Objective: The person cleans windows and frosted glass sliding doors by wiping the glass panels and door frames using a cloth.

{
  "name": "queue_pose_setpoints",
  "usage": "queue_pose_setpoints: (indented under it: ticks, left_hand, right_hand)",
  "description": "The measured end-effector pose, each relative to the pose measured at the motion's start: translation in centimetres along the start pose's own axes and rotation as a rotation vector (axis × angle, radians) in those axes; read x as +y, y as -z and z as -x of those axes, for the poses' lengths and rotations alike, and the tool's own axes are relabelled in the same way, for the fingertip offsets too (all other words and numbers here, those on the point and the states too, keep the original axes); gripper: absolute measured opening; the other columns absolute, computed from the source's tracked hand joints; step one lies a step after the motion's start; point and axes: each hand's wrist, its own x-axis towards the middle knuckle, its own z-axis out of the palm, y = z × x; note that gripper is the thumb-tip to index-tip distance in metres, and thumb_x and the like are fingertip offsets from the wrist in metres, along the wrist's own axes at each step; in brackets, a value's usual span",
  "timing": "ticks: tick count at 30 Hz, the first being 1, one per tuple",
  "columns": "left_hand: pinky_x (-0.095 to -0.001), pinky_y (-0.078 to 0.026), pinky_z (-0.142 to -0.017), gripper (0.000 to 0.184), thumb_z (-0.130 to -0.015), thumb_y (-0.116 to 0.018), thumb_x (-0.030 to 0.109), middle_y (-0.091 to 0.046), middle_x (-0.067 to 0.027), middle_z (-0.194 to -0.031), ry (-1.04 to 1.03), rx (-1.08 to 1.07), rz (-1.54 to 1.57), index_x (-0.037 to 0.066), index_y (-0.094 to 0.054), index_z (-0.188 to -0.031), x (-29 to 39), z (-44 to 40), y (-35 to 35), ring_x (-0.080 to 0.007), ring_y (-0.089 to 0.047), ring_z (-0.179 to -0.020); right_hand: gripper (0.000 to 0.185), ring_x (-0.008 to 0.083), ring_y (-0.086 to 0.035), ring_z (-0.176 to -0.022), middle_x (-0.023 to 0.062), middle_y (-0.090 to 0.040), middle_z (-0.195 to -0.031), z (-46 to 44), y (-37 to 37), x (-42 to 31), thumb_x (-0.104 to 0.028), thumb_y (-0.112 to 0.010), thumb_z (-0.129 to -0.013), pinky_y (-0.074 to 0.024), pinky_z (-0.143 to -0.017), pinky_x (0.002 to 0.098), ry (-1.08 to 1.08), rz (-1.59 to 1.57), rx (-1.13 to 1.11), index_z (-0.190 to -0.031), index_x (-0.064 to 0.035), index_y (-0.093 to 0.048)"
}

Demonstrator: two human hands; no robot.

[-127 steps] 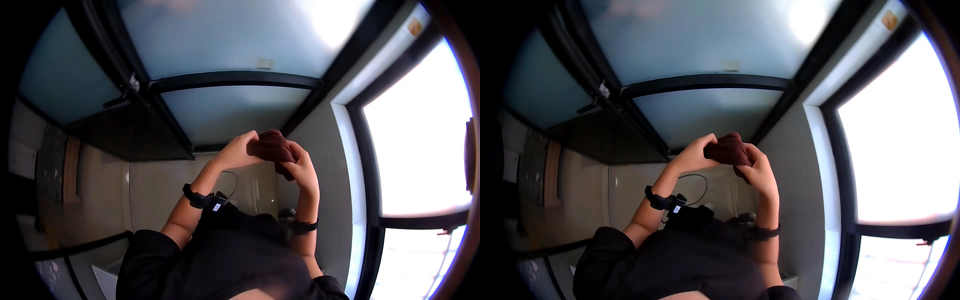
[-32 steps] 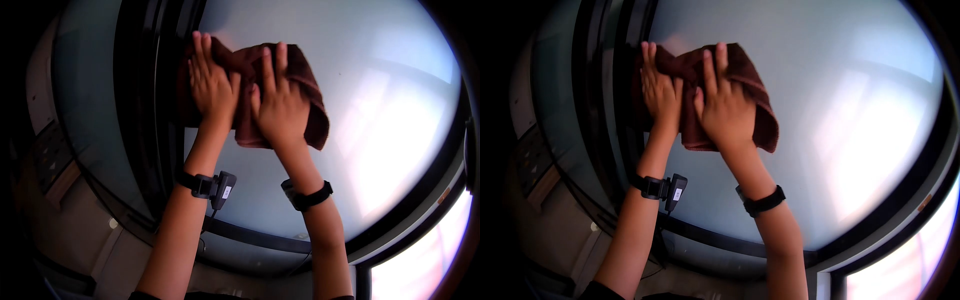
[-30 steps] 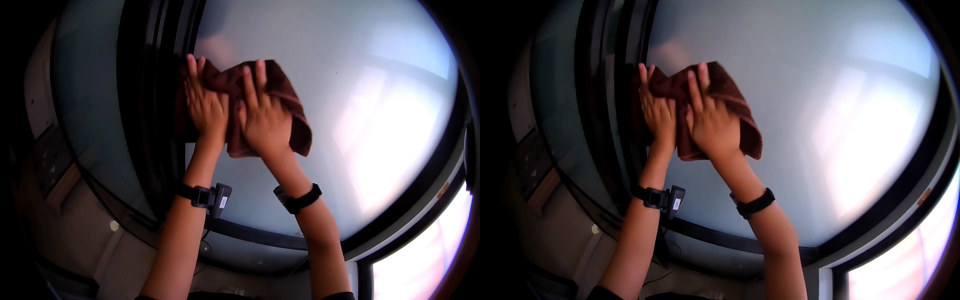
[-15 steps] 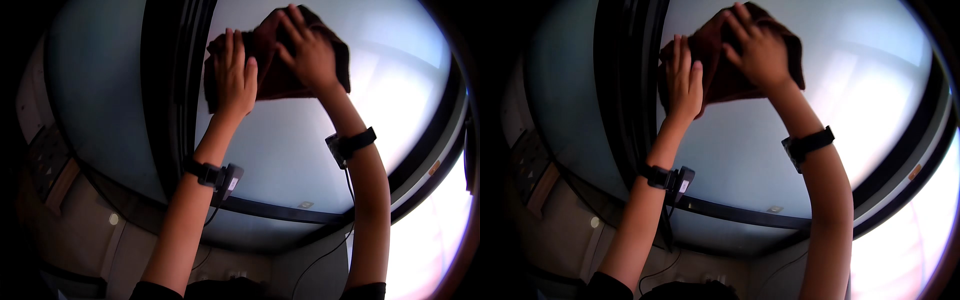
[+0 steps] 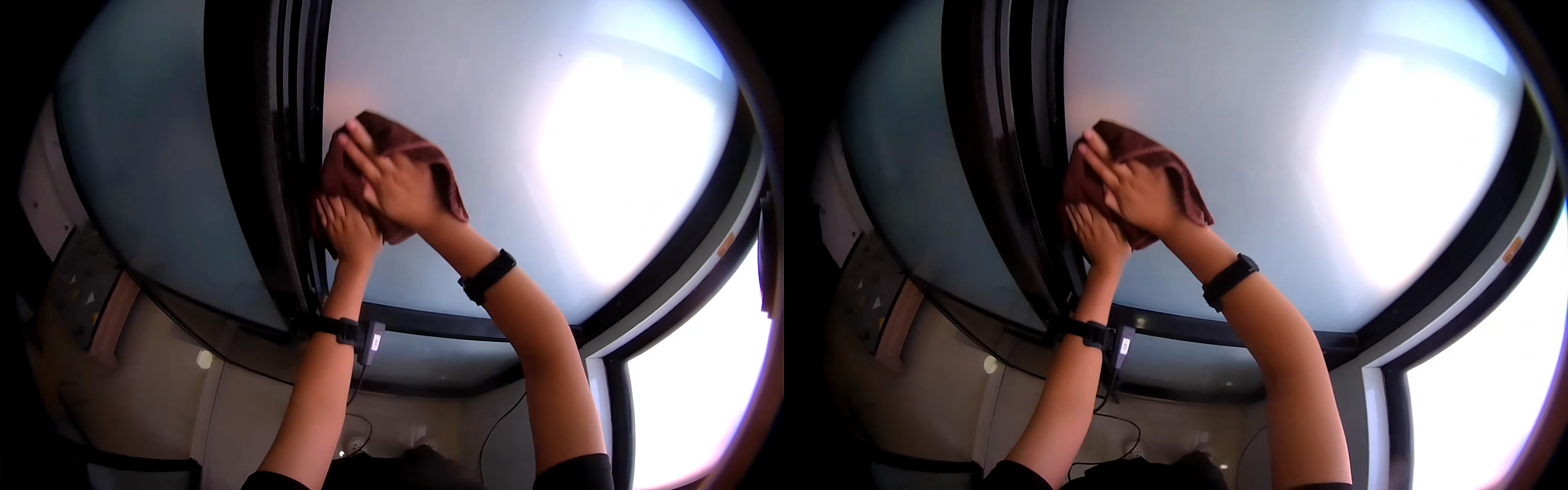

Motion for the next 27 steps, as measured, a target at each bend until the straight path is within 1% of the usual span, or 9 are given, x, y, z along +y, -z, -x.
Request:
queue_pose_setpoints:
  ticks: [3,7,9,15,19,21,24,26,27]
  left_hand:
    - [-0.0541,-0.027,-0.102,0.038,-0.081,-0.05,0.019,-0.045,-0.0311,-0.115,0.048,-0.152,0.084,-0.01,-0.051,-0.105,5.8,-5.1,4.9,-0.0499,-0.039,-0.113]
    - [-0.0511,-0.031,-0.101,0.034,-0.08,-0.051,0.01,-0.048,-0.0274,-0.117,0.068,-0.235,0.238,-0.009,-0.052,-0.109,8.1,-10.4,9.2,-0.0458,-0.043,-0.112]
    - [-0.0476,-0.034,-0.099,0.037,-0.079,-0.049,0.003,-0.049,-0.0232,-0.121,-0.1,-0.105,0.274,-0.006,-0.052,-0.115,7.8,-11.1,9.6,-0.0419,-0.045,-0.113]
    - [-0.0445,-0.034,-0.101,0.038,-0.084,-0.043,-0.003,-0.042,-0.0212,-0.133,-0.231,0.058,0.139,-0.006,-0.048,-0.122,13.4,-9.4,9.5,-0.0406,-0.041,-0.12]
    - [-0.0423,-0.033,-0.103,0.039,-0.087,-0.038,-0.004,-0.038,-0.0218,-0.138,-0.166,0.088,0.21,-0.007,-0.044,-0.126,15.2,-9.1,5.6,-0.0392,-0.039,-0.124]
    - [-0.0443,-0.032,-0.103,0.04,-0.085,-0.034,-0.005,-0.038,-0.0248,-0.136,-0.053,0.109,0.299,-0.009,-0.045,-0.123,14.8,-8.5,5.4,-0.0428,-0.039,-0.123]
    - [-0.0439,-0.032,-0.104,0.043,-0.086,-0.033,-0.003,-0.036,-0.0249,-0.138,-0.029,0.173,0.234,-0.009,-0.041,-0.128,15.8,-7.2,6.9,-0.0419,-0.037,-0.125]
    - [-0.0432,-0.03,-0.105,0.045,-0.085,-0.032,-0.004,-0.036,-0.0251,-0.138,-0.038,0.167,0.157,-0.009,-0.039,-0.129,18.9,-6.5,5.7,-0.041,-0.036,-0.126]
    - [-0.0432,-0.03,-0.105,0.045,-0.085,-0.032,-0.005,-0.036,-0.0248,-0.138,-0.04,0.176,0.109,-0.009,-0.039,-0.129,20.5,-6.2,4.5,-0.0407,-0.036,-0.126]
  right_hand:
    - [0.065,0.0179,-0.059,-0.09,0.0044,-0.022,-0.149,-1.9,6.8,5.0,-0.017,-0.046,-0.085,-0.0461,-0.08,0.034,0.028,-0.127,-0.204,-0.144,-0.0083,-0.02]
    - [0.066,0.0198,-0.059,-0.088,0.0055,-0.026,-0.148,-3.5,11.8,7.8,-0.012,-0.046,-0.084,-0.0458,-0.078,0.034,0.022,-0.189,-0.183,-0.143,-0.0071,-0.019]
    - [0.065,0.0227,-0.058,-0.085,0.0057,-0.028,-0.146,-2.9,11.4,7.4,-0.007,-0.047,-0.081,-0.0456,-0.076,0.0343,-0.029,-0.282,-0.103,-0.142,-0.0049,-0.024]
    - [0.054,0.0241,-0.056,-0.085,0.0046,-0.033,-0.144,2.9,10.3,11.0,-0.003,-0.05,-0.078,-0.0461,-0.074,0.0345,0.048,-0.369,0.166,-0.131,-0.0003,-0.04]
    - [0.048,0.0216,-0.056,-0.082,0.0048,-0.033,-0.144,4.4,5.8,15.2,-0.002,-0.049,-0.078,-0.0467,-0.072,0.0313,0.129,-0.409,0.238,-0.126,0.0008,-0.045]
    - [0.048,0.0211,-0.056,-0.081,0.0048,-0.034,-0.144,4.7,4.4,15.1,-0.002,-0.049,-0.078,-0.0466,-0.072,0.0307,0.153,-0.431,0.243,-0.126,0.0009,-0.045]
    - [0.054,0.0205,-0.053,-0.069,0.0032,-0.035,-0.144,5.5,4.1,14.7,-0.007,-0.056,-0.076,-0.0452,-0.07,0.0303,0.155,-0.464,0.298,-0.129,-0.0058,-0.045]
    - [0.049,0.0189,-0.056,-0.086,0.0051,-0.034,-0.144,7.6,3.7,17.4,-0.002,-0.05,-0.078,-0.0461,-0.071,0.03,0.222,-0.529,0.343,-0.127,0.0003,-0.044]
    - [0.049,0.0189,-0.056,-0.086,0.0051,-0.034,-0.144,8.8,3.3,18.8,-0.002,-0.05,-0.078,-0.0461,-0.071,0.03,0.229,-0.55,0.349,-0.127,0.0003,-0.044]
